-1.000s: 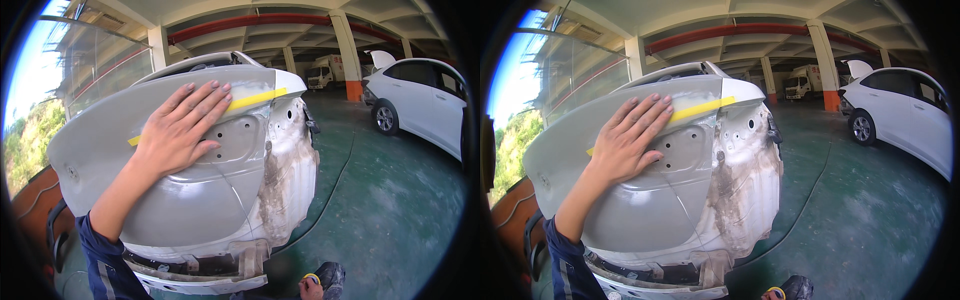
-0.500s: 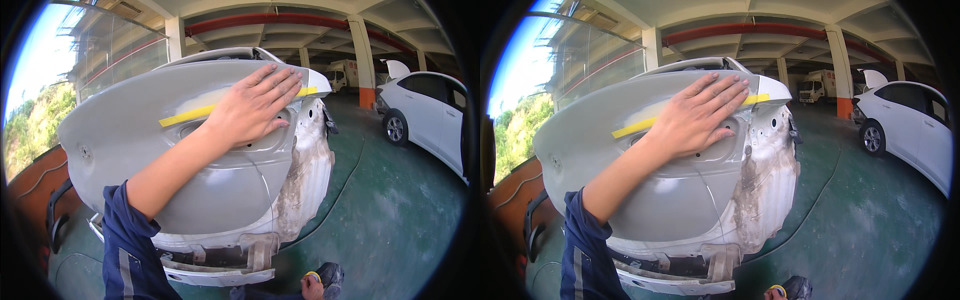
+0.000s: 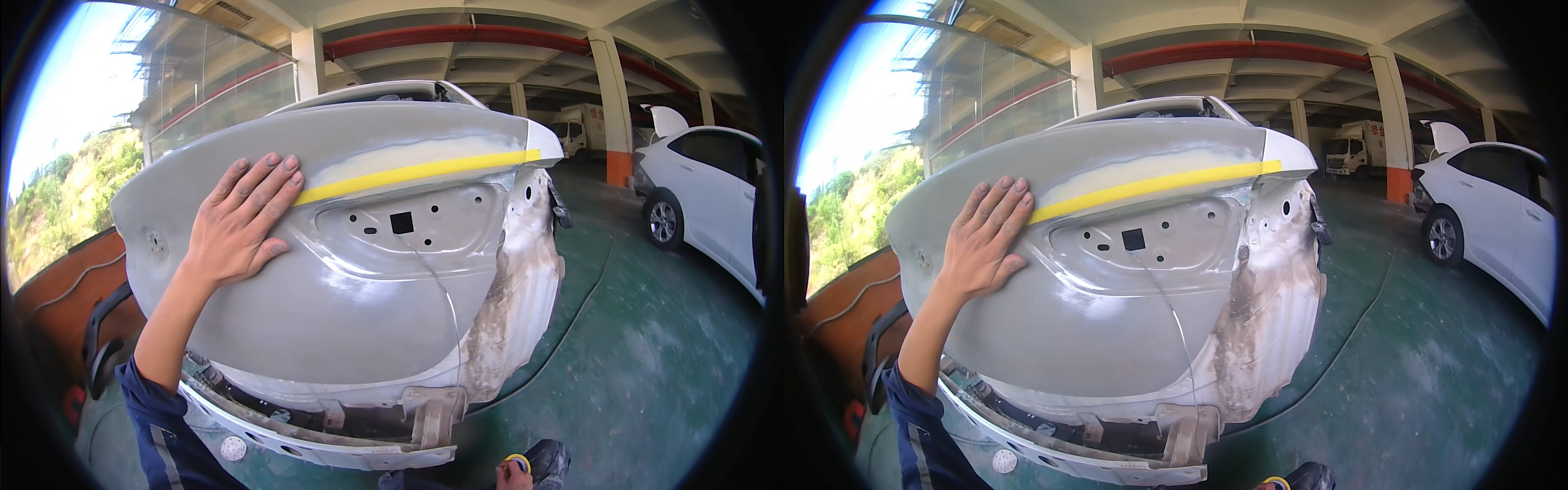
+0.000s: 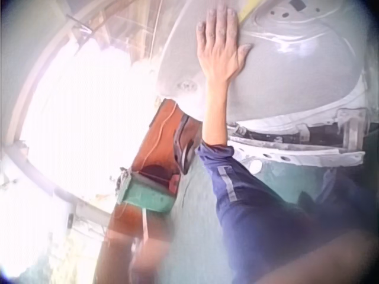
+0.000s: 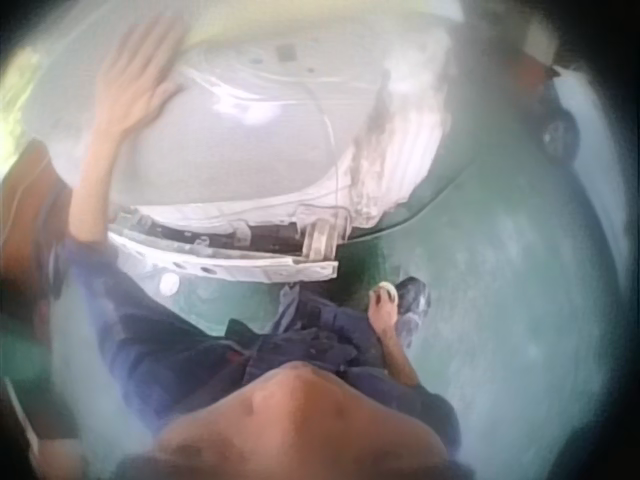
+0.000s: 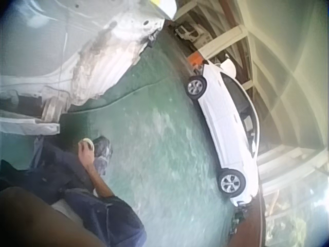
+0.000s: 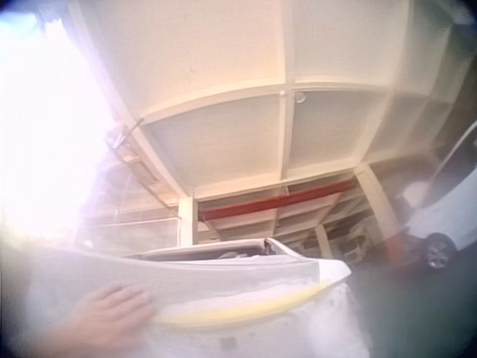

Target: The person applies masking tape to the car's trunk lid and then uses a putty knife to spread body filler onto the rear quarter panel. The person mixes filler on the knife and applies it to the damaged area.

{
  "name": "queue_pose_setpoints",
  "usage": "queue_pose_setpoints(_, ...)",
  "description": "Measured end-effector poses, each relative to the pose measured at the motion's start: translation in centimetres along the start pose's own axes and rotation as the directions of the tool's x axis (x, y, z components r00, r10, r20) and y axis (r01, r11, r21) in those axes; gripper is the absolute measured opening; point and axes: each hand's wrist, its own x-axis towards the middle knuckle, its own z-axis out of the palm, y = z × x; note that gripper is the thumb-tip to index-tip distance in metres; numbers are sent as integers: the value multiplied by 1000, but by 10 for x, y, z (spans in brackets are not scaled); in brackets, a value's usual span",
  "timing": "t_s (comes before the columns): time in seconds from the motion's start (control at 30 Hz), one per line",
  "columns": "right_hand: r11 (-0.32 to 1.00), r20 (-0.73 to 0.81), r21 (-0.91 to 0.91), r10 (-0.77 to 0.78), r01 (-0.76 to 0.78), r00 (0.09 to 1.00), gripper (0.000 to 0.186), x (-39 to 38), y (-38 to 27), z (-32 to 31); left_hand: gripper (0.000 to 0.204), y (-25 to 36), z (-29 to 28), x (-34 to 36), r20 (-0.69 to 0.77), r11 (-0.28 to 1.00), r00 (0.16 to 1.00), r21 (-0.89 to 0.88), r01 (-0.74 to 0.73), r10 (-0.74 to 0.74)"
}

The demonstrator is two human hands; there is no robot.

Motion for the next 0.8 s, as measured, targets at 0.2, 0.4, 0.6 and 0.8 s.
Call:
queue_pose_setpoints(0.2,998,57,-45,42,-39,997,24,1,-1,-3,78,2,-4,17,-31,994,993,-13,-111,111)
queue_pose_setpoints(0.4,998,44,-57,26,-23,999,25,3,4,1,77,-4,-4,21,-34,988,987,15,-154,155)
queue_pose_setpoints(0.6,995,79,-95,40,-32,996,26,5,-11,-6,77,-24,19,-56,74,993,997,116,29,-38)
queue_pose_setpoints(0.8,986,218,-164,46,-10,975,39,-3,-16,-12,76,2,8,-24,-1,993,997,86,-76,77)
